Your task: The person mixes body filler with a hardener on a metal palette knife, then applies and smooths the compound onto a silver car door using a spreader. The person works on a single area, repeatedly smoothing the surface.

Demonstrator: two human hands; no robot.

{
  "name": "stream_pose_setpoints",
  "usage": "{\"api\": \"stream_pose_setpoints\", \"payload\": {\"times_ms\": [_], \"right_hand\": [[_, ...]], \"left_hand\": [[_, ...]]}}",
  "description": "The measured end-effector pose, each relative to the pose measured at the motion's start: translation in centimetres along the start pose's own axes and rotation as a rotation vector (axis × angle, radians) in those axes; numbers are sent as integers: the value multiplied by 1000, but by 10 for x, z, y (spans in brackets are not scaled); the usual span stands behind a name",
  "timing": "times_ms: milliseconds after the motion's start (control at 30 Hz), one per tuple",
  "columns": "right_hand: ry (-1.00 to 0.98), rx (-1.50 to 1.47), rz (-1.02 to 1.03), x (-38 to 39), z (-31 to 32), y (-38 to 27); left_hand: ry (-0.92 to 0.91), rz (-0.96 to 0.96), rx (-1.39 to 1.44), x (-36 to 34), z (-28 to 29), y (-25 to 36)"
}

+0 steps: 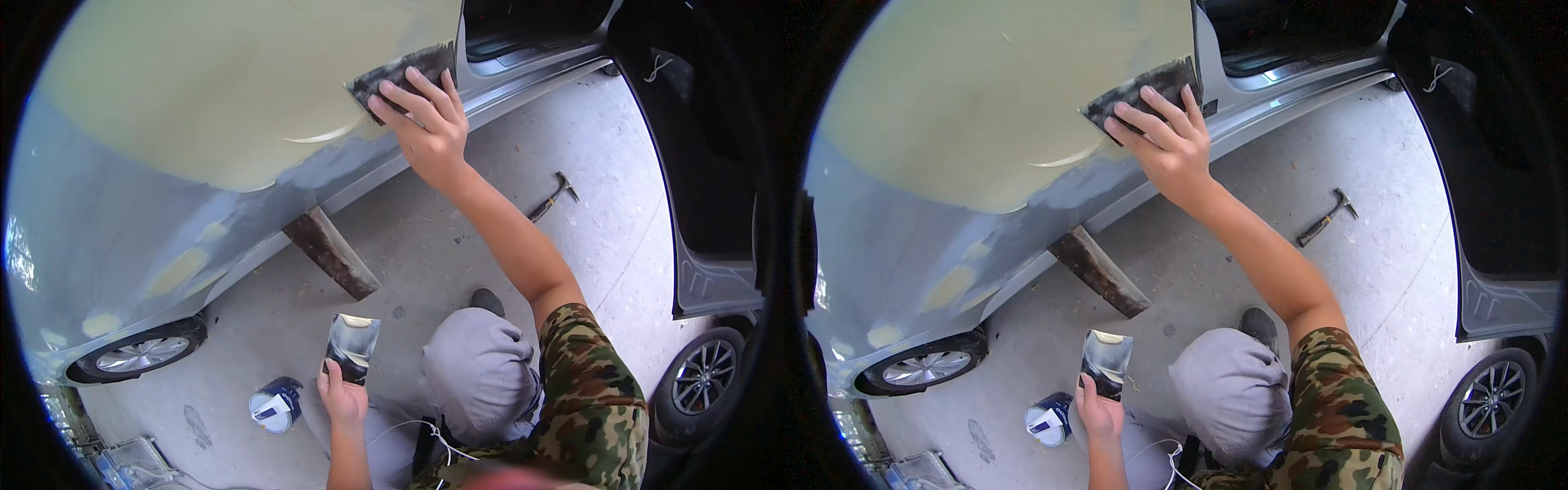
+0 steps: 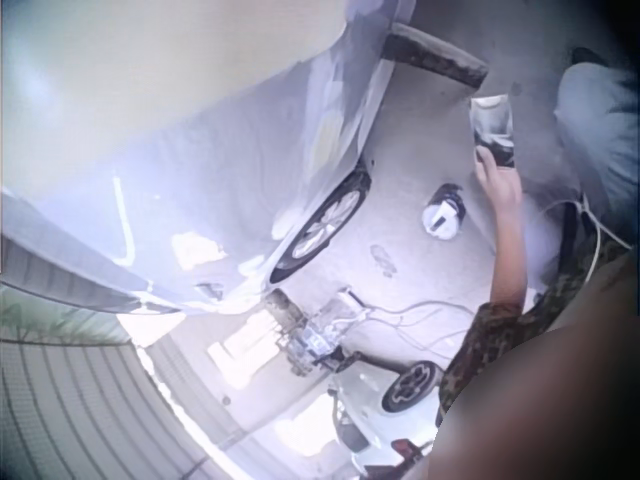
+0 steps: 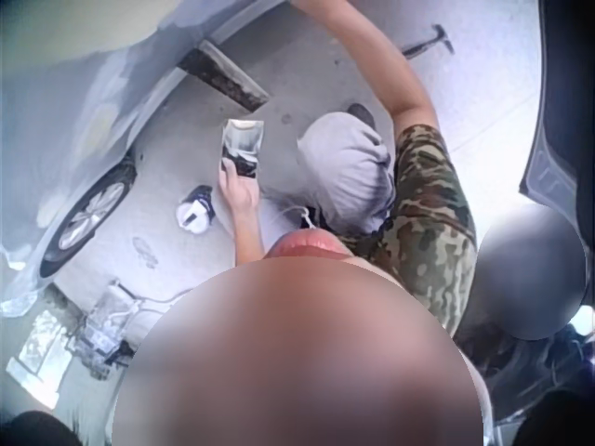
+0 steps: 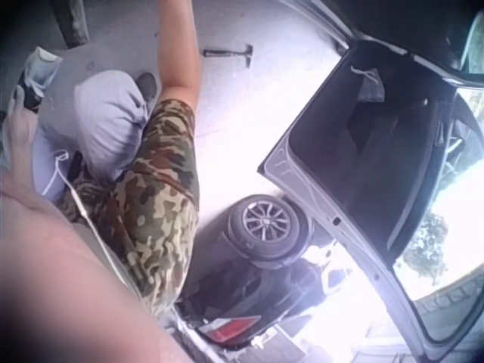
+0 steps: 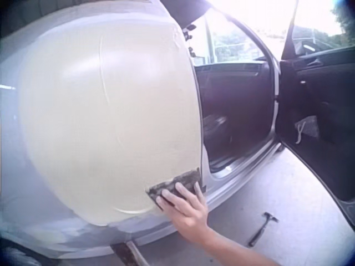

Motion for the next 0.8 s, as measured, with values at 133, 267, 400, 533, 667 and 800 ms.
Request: {"api": "stream_pose_setpoints", "payload": {"times_ms": [133, 267, 400, 533, 667, 800], "right_hand": [[-50, 13, -52, 20, 6, -1], [-109, 23, -75, 10, 35, -6], [-19, 14, -69, -28, 48, -20], [27, -42, -32, -47, 28, -47], [-13, -67, 3, -30, 6, -74], [-103, -70, 6, 6, 1, -80]], "left_hand": [[-59, -6, 12, 2, -2, 2], [-59, -16, 27, 7, -4, 7], [-79, -18, 50, 11, -6, 10], [-93, -34, 69, 14, -7, 9], [-98, -13, 78, 15, -6, 6], [-74, -3, 66, 15, -1, 5]]}}
Point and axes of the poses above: each hand's wrist, its own x-axis away from the middle knuckle, its own z-axis out of the back of the hand, y = z × x, the point moved 8 cm from there along -x, towards the middle knuckle, and after that the axes turned 10 degrees about y, right-handed, at the moved point
